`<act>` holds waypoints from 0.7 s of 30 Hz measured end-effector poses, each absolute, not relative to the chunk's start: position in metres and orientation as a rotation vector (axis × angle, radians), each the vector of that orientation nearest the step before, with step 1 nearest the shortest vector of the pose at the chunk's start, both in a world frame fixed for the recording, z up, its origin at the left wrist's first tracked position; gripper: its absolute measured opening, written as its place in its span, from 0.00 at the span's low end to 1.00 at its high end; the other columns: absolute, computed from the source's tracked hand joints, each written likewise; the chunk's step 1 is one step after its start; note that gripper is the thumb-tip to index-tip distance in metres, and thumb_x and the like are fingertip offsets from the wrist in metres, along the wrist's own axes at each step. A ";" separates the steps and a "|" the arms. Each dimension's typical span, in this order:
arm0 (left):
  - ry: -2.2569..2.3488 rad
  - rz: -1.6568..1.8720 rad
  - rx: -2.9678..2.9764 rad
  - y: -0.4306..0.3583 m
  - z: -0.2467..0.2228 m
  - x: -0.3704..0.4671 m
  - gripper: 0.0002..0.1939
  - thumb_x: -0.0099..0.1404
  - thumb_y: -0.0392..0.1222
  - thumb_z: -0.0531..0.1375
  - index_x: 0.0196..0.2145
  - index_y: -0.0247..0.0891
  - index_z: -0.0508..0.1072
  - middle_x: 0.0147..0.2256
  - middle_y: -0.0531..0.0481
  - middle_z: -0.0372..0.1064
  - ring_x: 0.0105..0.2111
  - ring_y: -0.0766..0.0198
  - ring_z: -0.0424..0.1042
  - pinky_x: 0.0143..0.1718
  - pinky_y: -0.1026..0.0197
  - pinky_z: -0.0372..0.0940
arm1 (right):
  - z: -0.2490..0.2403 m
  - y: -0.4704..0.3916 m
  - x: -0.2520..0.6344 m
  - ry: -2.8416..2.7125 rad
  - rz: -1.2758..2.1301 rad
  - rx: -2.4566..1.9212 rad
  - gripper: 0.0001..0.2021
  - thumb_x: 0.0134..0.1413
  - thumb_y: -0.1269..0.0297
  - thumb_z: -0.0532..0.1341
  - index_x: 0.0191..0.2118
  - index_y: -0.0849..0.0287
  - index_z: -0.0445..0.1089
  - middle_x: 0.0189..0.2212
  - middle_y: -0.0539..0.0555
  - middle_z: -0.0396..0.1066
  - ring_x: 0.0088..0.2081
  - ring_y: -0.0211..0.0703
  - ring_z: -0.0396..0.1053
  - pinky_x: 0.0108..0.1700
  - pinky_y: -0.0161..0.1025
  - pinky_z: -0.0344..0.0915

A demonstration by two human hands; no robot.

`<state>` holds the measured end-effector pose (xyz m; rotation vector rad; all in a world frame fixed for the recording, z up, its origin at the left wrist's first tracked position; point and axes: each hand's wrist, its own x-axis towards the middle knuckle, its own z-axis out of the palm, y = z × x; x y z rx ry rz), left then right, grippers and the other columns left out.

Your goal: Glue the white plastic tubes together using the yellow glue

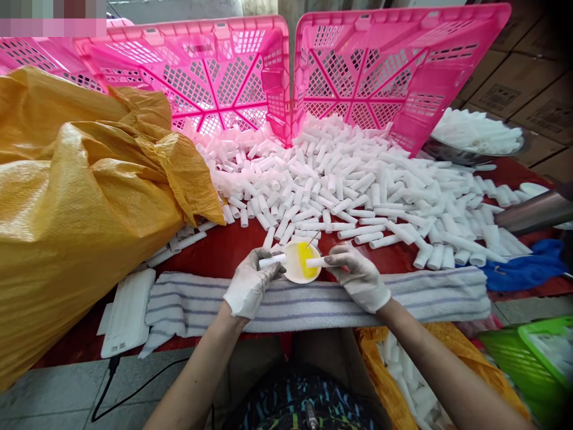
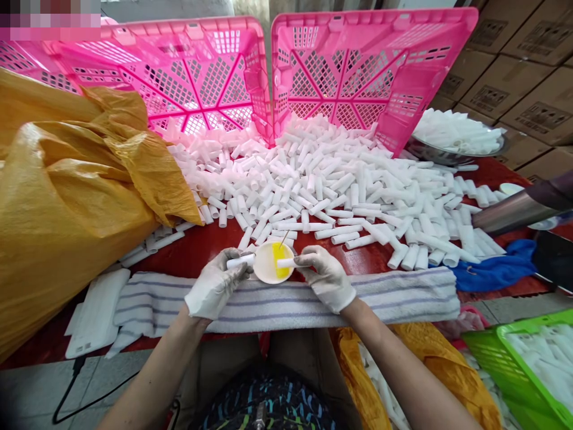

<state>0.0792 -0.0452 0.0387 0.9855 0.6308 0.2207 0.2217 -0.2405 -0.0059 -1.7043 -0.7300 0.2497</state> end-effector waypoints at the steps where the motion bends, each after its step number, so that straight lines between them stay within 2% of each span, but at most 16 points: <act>1: 0.622 0.226 1.028 -0.047 0.039 0.079 0.25 0.47 0.41 0.72 0.37 0.36 0.64 0.40 0.47 0.72 0.32 0.67 0.73 0.38 0.62 0.68 | -0.003 -0.243 0.222 -0.719 0.204 -1.714 0.08 0.47 0.58 0.67 0.31 0.55 0.73 0.34 0.53 0.72 0.36 0.43 0.71 0.43 0.42 0.71; 5: 0.529 0.185 1.200 -0.057 0.044 0.081 0.19 0.54 0.42 0.68 0.42 0.36 0.69 0.45 0.46 0.71 0.38 0.65 0.73 0.43 0.61 0.68 | 0.017 -0.247 0.213 -0.484 0.235 -1.642 0.13 0.48 0.55 0.67 0.38 0.56 0.70 0.37 0.54 0.72 0.34 0.40 0.70 0.37 0.39 0.70; 10: 0.449 0.099 1.245 -0.071 0.051 0.085 0.19 0.56 0.46 0.67 0.44 0.35 0.72 0.40 0.46 0.73 0.36 0.64 0.72 0.41 0.62 0.67 | 0.035 -0.241 0.203 -0.351 0.469 -1.579 0.19 0.45 0.48 0.66 0.37 0.59 0.70 0.31 0.54 0.71 0.22 0.34 0.63 0.22 0.33 0.62; 13: 0.434 0.077 1.279 -0.077 0.055 0.083 0.22 0.57 0.49 0.66 0.45 0.34 0.71 0.35 0.46 0.74 0.34 0.62 0.72 0.40 0.60 0.66 | 0.038 -0.240 0.202 -0.372 0.508 -1.595 0.20 0.46 0.47 0.65 0.35 0.60 0.70 0.28 0.52 0.70 0.21 0.34 0.61 0.20 0.33 0.59; 15: 0.432 -0.007 1.319 -0.080 0.058 0.083 0.23 0.59 0.53 0.63 0.45 0.34 0.70 0.29 0.48 0.73 0.28 0.64 0.71 0.33 0.61 0.66 | 0.041 -0.242 0.199 -0.435 0.463 -1.645 0.18 0.48 0.48 0.64 0.35 0.59 0.70 0.28 0.53 0.71 0.24 0.37 0.65 0.23 0.34 0.62; 18: 0.464 -0.113 1.530 -0.087 0.059 0.086 0.20 0.63 0.57 0.56 0.32 0.35 0.73 0.20 0.51 0.67 0.19 0.67 0.62 0.25 0.62 0.58 | 0.046 -0.247 0.191 -0.727 0.275 -1.843 0.11 0.52 0.53 0.62 0.30 0.56 0.71 0.26 0.53 0.70 0.27 0.40 0.66 0.28 0.36 0.64; 20: 0.531 -0.077 1.689 -0.097 0.056 0.091 0.23 0.66 0.56 0.52 0.22 0.37 0.70 0.18 0.50 0.64 0.19 0.65 0.61 0.26 0.60 0.56 | 0.046 -0.247 0.185 -0.996 0.132 -1.973 0.12 0.52 0.57 0.60 0.23 0.56 0.68 0.20 0.51 0.66 0.24 0.38 0.63 0.28 0.36 0.60; 21: 0.582 -0.018 1.741 -0.103 0.053 0.094 0.24 0.66 0.54 0.51 0.20 0.38 0.69 0.18 0.49 0.64 0.20 0.63 0.62 0.27 0.60 0.56 | 0.045 -0.245 0.182 -1.066 0.056 -2.018 0.14 0.53 0.58 0.59 0.20 0.56 0.66 0.18 0.51 0.63 0.22 0.38 0.61 0.27 0.36 0.58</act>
